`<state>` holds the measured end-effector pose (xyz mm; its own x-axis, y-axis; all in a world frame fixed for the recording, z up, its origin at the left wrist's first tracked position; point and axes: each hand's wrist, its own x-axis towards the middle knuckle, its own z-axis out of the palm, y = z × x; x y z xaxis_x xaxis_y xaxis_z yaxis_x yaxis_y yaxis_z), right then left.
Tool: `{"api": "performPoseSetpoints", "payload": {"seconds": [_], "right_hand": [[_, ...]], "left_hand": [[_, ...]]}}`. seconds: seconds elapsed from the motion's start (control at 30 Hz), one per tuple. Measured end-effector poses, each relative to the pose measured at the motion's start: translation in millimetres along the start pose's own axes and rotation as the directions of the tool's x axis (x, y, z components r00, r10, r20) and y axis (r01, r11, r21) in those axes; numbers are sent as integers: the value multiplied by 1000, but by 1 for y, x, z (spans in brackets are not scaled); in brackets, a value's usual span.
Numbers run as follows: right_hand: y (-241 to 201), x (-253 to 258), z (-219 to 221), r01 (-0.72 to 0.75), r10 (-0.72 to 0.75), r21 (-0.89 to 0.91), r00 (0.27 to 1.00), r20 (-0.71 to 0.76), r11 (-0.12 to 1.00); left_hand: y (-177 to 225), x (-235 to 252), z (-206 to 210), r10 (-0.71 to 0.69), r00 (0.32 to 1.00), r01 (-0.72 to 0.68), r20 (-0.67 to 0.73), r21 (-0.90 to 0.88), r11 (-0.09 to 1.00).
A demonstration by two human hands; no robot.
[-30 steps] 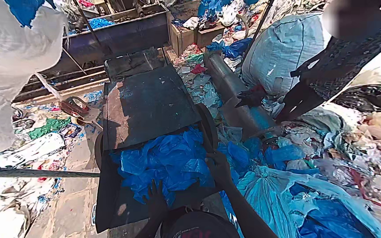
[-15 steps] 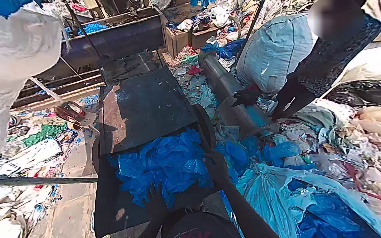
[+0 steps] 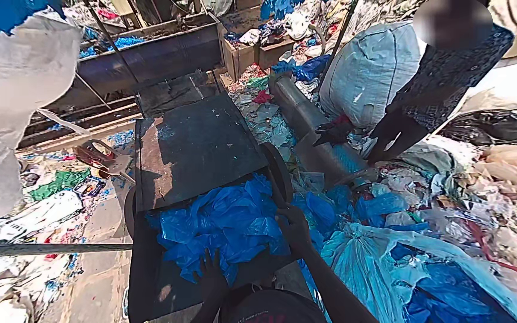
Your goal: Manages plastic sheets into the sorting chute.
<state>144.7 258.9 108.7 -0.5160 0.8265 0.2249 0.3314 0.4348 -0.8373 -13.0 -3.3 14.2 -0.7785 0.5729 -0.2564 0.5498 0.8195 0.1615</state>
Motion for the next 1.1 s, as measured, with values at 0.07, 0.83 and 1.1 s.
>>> {"api": "performPoseSetpoints", "payload": {"seconds": [0.07,0.83,1.1], "right_hand": [[0,0,0,-2,2,2,1000,1,1000],[2,0,0,0,0,13,1000,-8,1000],[1,1,-2,-9,9,20,1000,4,1000]], "left_hand": [[1,0,-1,-2,1000,2,4,-1,1000],[-5,5,17,-9,999,9,-31,12,1000],[-5,4,16,11,999,-11,-48,5,1000]]}}
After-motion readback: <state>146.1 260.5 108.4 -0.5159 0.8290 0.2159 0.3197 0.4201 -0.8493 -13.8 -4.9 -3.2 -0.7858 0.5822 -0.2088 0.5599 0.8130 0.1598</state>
